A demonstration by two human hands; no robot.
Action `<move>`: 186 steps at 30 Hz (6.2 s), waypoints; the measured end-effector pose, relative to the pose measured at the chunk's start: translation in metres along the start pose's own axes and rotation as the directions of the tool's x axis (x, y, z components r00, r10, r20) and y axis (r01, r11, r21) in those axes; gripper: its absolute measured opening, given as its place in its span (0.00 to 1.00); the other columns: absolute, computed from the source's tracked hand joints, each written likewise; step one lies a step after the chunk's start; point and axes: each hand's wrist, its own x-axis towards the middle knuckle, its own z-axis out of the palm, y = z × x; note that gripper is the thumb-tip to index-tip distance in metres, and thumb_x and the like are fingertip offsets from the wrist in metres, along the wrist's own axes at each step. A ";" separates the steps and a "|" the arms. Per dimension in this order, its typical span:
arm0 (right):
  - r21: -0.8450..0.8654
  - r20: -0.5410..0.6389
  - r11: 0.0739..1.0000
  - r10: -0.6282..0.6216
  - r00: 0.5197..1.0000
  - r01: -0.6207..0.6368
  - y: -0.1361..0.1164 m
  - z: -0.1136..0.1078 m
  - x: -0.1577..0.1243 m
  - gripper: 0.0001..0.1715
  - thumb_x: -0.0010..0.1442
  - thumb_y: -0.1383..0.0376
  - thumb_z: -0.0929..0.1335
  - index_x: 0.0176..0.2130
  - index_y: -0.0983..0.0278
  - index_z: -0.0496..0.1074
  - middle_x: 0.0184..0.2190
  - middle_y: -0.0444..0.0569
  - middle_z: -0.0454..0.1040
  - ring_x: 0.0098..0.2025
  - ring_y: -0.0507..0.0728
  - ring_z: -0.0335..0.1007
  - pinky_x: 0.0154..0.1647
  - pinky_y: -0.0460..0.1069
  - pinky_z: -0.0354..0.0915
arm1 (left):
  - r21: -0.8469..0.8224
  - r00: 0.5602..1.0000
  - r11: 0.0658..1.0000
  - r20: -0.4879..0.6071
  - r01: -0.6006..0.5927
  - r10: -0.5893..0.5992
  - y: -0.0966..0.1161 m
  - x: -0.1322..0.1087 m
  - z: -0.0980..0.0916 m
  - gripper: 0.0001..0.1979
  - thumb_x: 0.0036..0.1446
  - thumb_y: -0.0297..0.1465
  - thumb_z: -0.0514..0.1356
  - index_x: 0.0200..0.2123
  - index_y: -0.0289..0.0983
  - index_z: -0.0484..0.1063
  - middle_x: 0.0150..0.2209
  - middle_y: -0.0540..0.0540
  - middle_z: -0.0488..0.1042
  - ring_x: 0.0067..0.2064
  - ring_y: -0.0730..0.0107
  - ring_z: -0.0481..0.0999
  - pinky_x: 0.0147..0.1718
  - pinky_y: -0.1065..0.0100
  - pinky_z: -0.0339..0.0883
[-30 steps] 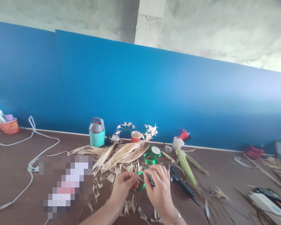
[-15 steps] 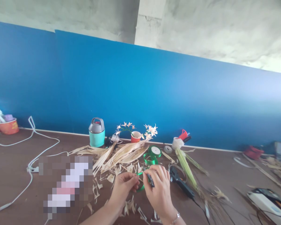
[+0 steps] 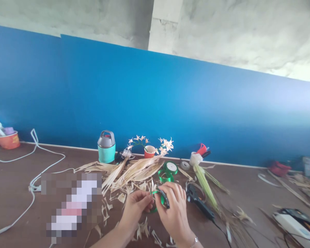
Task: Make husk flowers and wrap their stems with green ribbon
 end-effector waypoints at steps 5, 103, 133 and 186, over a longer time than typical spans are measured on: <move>0.004 0.012 1.000 -0.013 1.000 0.013 -0.004 -0.003 0.003 0.04 0.57 0.67 0.65 0.36 0.61 0.65 0.35 0.49 0.68 0.39 0.58 0.63 0.39 0.53 0.56 | 0.014 1.000 1.000 0.018 -0.016 0.016 0.001 -0.002 0.001 0.16 0.35 0.41 0.69 0.19 0.32 0.74 0.16 0.50 0.71 0.20 0.78 0.66 0.22 0.75 0.58; 0.584 0.811 -0.328 0.272 0.518 -0.742 -0.033 0.002 0.002 0.12 0.45 0.60 0.70 0.26 0.69 0.70 0.13 0.38 0.59 0.16 0.45 0.44 0.16 0.44 0.36 | 0.283 0.893 0.848 0.105 -0.449 0.438 -0.011 0.010 -0.014 0.07 0.46 0.36 0.63 0.24 0.39 0.77 0.28 0.46 0.74 0.34 0.64 0.71 0.36 0.68 0.66; 0.694 0.571 0.177 0.454 0.684 -0.698 -0.024 0.004 -0.001 0.24 0.51 0.47 0.68 0.23 0.65 0.65 0.14 0.39 0.59 0.18 0.47 0.48 0.20 0.44 0.45 | 0.309 0.899 0.847 0.072 -0.433 0.433 -0.013 0.013 -0.018 0.09 0.48 0.36 0.62 0.23 0.36 0.75 0.27 0.47 0.72 0.31 0.67 0.68 0.33 0.70 0.63; 0.664 0.644 0.022 0.491 0.587 -0.747 -0.033 -0.003 0.008 0.24 0.45 0.50 0.71 0.19 0.65 0.62 0.13 0.38 0.57 0.17 0.46 0.46 0.20 0.44 0.43 | 0.297 0.854 0.801 0.144 -0.519 0.500 -0.024 0.017 -0.022 0.05 0.50 0.30 0.60 0.25 0.36 0.75 0.28 0.48 0.73 0.33 0.68 0.70 0.34 0.71 0.65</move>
